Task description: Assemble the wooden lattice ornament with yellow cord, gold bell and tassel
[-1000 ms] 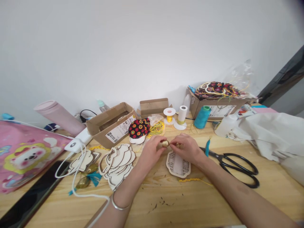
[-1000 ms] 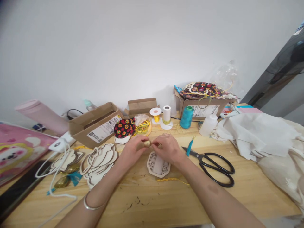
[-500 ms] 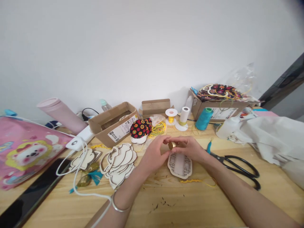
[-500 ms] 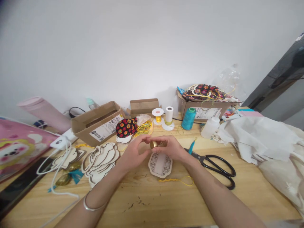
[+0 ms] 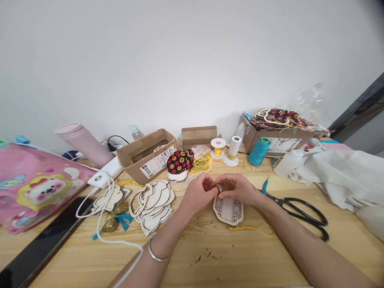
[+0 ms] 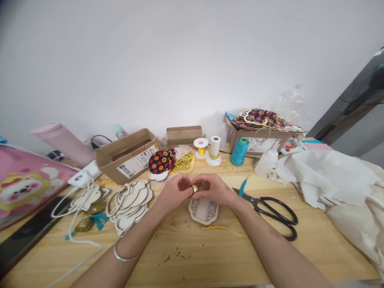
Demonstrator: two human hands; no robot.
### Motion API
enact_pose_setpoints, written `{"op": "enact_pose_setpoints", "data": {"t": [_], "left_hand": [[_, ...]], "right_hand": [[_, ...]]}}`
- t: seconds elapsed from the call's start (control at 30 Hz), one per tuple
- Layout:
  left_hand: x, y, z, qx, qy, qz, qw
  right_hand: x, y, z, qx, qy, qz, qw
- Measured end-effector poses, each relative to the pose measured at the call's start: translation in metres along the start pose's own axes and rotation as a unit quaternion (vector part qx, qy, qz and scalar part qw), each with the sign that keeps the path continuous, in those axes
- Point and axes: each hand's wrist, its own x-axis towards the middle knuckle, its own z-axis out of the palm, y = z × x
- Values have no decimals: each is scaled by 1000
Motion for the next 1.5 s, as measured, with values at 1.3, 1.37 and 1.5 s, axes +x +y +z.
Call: {"op": "enact_pose_setpoints", "data": {"t": [1.3,1.37,1.5], "left_hand": [[22,28,-18,69,2,154,986],[28,38,-15,88,-2,175,981],[40,48,-8,67,-9,170,983]], "right_hand": [[1,-7,-16,-125,40,-46,990],[0,-12,-16,-91,37,-48,994],[2,-15,-16,-17,94,-40,995]]}}
